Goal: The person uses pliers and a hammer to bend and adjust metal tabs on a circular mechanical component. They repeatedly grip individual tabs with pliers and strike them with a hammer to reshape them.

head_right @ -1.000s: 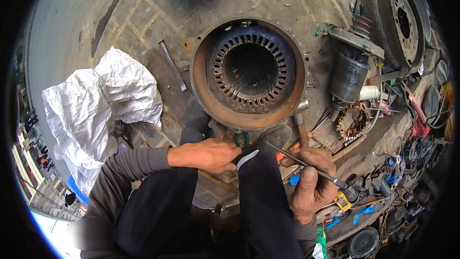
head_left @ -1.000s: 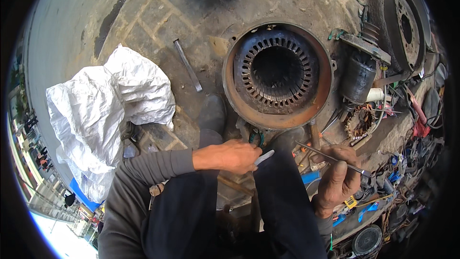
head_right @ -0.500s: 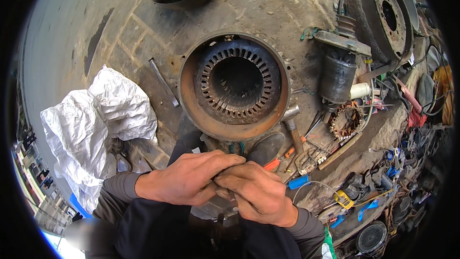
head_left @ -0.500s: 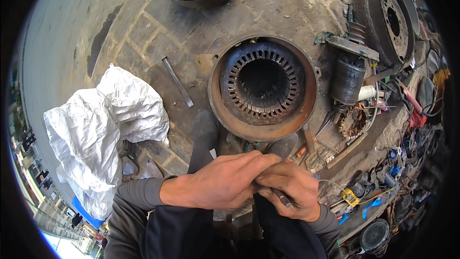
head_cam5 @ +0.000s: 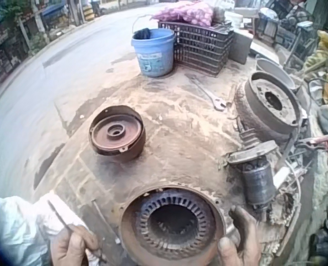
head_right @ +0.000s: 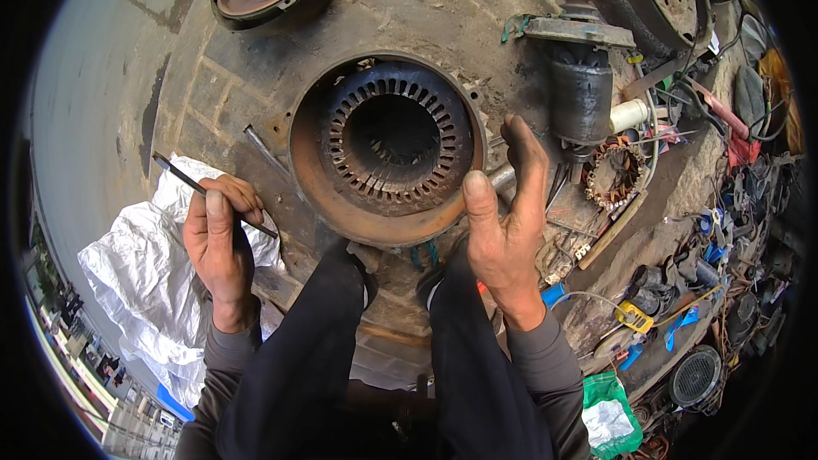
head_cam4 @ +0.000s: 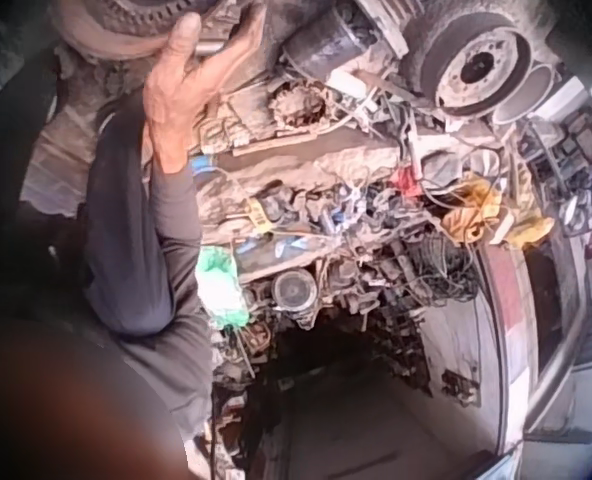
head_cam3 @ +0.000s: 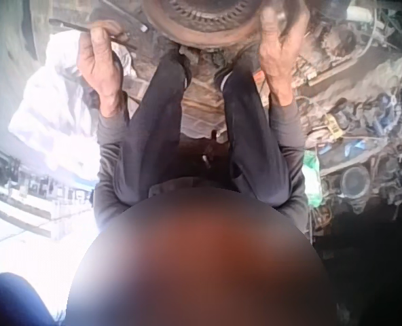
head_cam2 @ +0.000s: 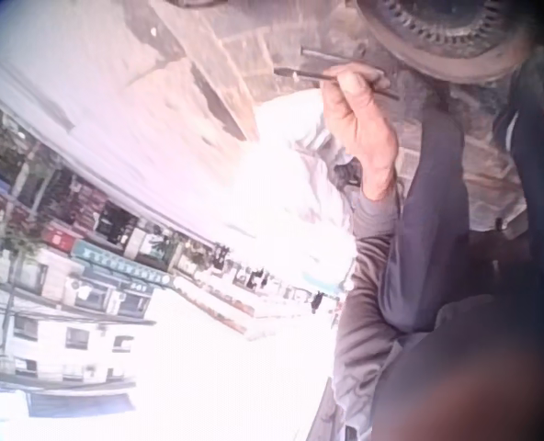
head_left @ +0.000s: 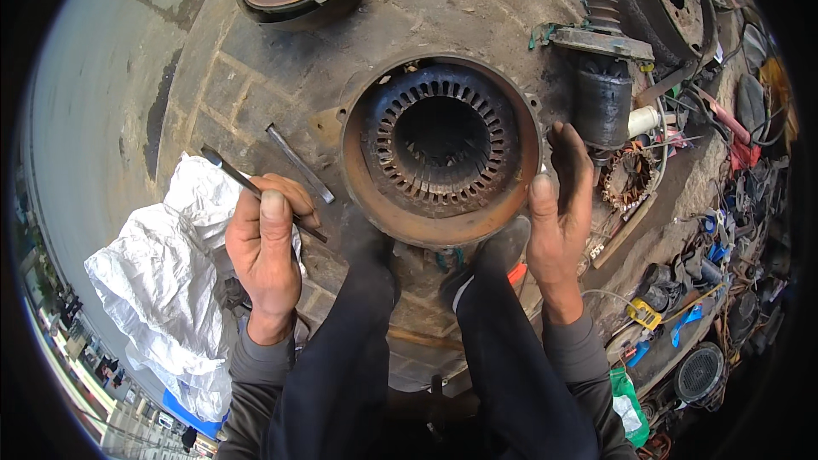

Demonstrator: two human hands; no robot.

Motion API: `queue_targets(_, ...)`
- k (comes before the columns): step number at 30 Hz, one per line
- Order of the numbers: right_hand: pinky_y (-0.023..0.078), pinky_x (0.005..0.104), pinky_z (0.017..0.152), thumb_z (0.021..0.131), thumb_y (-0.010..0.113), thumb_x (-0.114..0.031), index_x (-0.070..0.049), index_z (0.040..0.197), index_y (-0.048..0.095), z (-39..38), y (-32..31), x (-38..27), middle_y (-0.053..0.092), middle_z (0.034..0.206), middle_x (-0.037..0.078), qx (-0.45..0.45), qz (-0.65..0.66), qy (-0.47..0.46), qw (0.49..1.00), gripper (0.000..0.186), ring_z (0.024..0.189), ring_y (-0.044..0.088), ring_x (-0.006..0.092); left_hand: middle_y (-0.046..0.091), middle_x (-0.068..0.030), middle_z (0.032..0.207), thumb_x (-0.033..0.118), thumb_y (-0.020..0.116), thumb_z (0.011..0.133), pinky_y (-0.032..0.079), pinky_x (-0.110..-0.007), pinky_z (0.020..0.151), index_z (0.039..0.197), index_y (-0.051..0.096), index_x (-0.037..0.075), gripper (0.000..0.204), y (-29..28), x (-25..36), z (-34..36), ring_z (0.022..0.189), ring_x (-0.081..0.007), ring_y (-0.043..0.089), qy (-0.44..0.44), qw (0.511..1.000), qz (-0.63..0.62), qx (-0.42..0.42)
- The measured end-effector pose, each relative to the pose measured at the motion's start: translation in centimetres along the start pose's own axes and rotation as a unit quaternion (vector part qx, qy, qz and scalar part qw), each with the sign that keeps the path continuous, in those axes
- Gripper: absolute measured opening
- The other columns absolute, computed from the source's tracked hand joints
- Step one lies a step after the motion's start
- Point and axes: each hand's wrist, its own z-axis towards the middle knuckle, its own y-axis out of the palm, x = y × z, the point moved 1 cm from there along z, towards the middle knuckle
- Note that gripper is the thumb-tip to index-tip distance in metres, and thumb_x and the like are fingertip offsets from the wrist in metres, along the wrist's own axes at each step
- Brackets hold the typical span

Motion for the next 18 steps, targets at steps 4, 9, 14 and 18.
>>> queue_targets(4, 0.036, 0.0498, 0.121, 0.109, 0.06, -0.043, 0.013, 0.152, 0.039, 1.0, 2.6, 0.5, 0.046, 0.15, 0.032, 0.006, -0.065, -0.028, 0.997, 0.073, 0.141, 0.048, 0.0412, 0.061, -0.0092, 0.087, 0.024, 0.047, 0.116, 0.045, -0.03, 0.078, 0.095, 0.059, -0.002, 0.035, -0.9, -1.7, 1.5, 0.079, -0.0151, 0.056, -0.007, 1.0, 0.009, 0.021)
queue_targets(9, 0.038, 0.0501, 0.118, 0.109, 0.059, -0.04, 0.015, 0.149, 0.04, 1.4, 3.7, 0.9, 0.047, 0.146, 0.033, 0.037, -0.073, -0.051, 0.995, 0.07, 0.137, 0.05, 0.0418, 0.063, -0.0084, 0.09, 0.025, 0.049, 0.116, 0.047, -0.03, 0.08, 0.098, 0.061, -0.002, 0.035, -0.9, -3.2, 1.0, 0.082, -0.0147, 0.059, -0.036, 0.999, -0.007, 0.0)
queue_targets(14, 0.039, 0.0496, 0.117, 0.109, 0.059, -0.038, 0.015, 0.148, 0.04, 1.4, 3.3, 1.4, 0.048, 0.145, 0.033, 0.034, -0.078, -0.065, 0.994, 0.069, 0.136, 0.05, 0.0425, 0.064, -0.007, 0.092, 0.027, 0.051, 0.115, 0.048, -0.03, 0.082, 0.102, 0.063, -0.001, 0.033, -0.7, -3.7, 0.6, 0.083, -0.0137, 0.061, -0.057, 0.998, -0.016, -0.01)
queue_targets(18, 0.038, 0.0496, 0.117, 0.108, 0.06, -0.039, 0.015, 0.148, 0.041, 1.4, 3.3, 1.6, 0.048, 0.145, 0.033, 0.041, -0.073, -0.069, 0.994, 0.07, 0.135, 0.05, 0.0428, 0.065, -0.0068, 0.093, 0.029, 0.052, 0.115, 0.049, -0.03, 0.082, 0.101, 0.064, -0.001, 0.035, -0.2, -3.6, 0.6, 0.084, -0.0134, 0.062, -0.065, 0.998, 0.004, -0.024)
